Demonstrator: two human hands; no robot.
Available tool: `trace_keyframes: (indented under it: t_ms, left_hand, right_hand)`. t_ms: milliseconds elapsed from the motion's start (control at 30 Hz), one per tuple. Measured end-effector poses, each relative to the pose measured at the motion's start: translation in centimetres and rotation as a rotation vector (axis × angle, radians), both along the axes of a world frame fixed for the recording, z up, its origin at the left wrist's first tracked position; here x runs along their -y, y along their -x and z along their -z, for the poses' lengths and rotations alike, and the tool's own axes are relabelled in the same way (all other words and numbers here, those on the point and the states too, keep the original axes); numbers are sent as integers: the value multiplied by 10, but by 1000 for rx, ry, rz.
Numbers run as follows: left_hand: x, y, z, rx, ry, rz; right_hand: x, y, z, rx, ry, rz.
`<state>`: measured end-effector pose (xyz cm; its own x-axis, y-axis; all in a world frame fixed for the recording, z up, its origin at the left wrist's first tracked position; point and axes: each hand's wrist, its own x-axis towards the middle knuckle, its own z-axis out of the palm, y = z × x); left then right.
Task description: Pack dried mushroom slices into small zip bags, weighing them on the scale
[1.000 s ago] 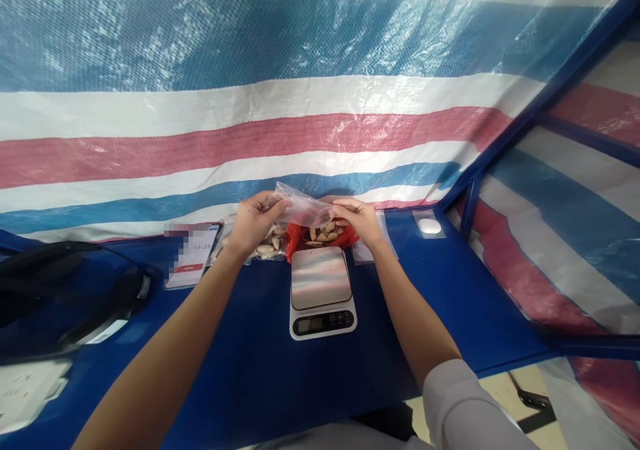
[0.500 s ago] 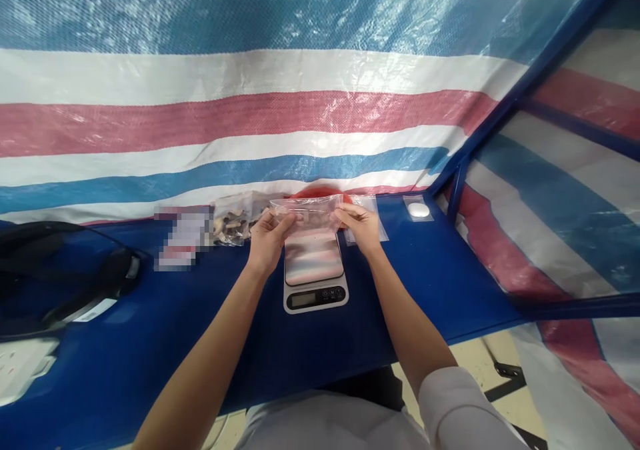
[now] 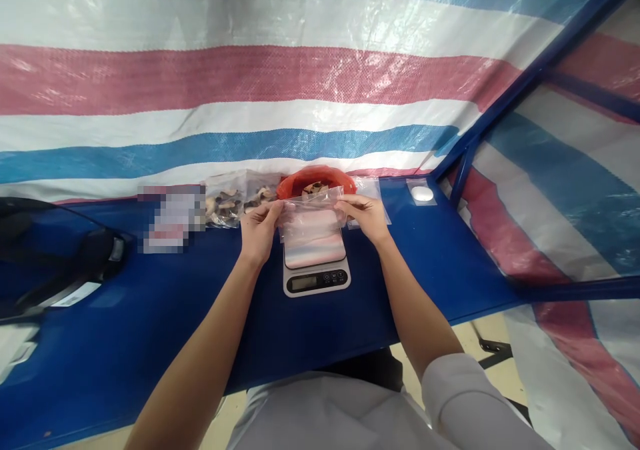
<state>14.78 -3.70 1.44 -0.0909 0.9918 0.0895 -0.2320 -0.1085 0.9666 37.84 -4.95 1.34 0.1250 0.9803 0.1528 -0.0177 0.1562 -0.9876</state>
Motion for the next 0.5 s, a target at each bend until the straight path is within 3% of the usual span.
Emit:
trace_keyframes:
  t_ms: [300, 500]
  left_hand:
    - [5, 4, -6, -88, 13, 70]
    - [4, 14, -11, -158, 54, 201]
  right_hand:
    - [1, -3, 1, 0, -22, -46]
    - [1, -4, 0, 79, -40, -75]
